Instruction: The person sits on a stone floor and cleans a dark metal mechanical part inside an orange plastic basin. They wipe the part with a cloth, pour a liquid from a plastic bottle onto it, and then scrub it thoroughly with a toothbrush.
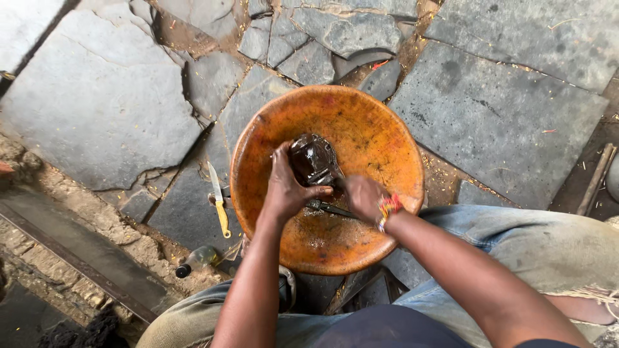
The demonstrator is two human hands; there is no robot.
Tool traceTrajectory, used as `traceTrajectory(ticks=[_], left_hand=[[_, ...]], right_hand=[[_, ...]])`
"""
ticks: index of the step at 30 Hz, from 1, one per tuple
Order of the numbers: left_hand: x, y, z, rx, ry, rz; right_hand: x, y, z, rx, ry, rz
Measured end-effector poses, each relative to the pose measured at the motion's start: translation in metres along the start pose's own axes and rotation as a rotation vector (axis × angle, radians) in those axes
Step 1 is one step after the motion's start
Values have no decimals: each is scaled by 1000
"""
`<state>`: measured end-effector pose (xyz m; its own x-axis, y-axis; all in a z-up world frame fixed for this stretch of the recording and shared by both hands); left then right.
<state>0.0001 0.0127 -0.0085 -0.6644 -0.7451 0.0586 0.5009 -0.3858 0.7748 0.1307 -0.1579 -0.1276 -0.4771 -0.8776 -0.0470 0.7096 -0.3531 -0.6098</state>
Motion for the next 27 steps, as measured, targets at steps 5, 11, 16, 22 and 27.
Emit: traceTrajectory(ticks=[5,11,16,22,27], left_hand=[[17,-10,-22,70,138,66],[4,-12,-24,80,159,73],[25,-8,-36,-73,294,100],[33,-9,-40,10,263,221],[28,6,-24,36,246,143]], right_hand=[[2,-10,-8,196,-75,-307],[-36,-4,30,-8,333,153],[1,-5,17,81,-111,-17],[-23,13,11,-16,68,-102],[26,13,-16,300,-100,391]])
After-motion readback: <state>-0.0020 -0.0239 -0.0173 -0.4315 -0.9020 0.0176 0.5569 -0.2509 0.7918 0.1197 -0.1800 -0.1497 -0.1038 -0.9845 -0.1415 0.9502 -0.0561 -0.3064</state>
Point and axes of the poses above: each hand's wrist, its own x-axis away from the middle knuckle, its own z-axis out of the back of the hand, y = z × x, the point moved 2 cm from there along -x, towards the middle knuckle, and after that the axes turned 10 degrees about y, right-handed, at the moved point
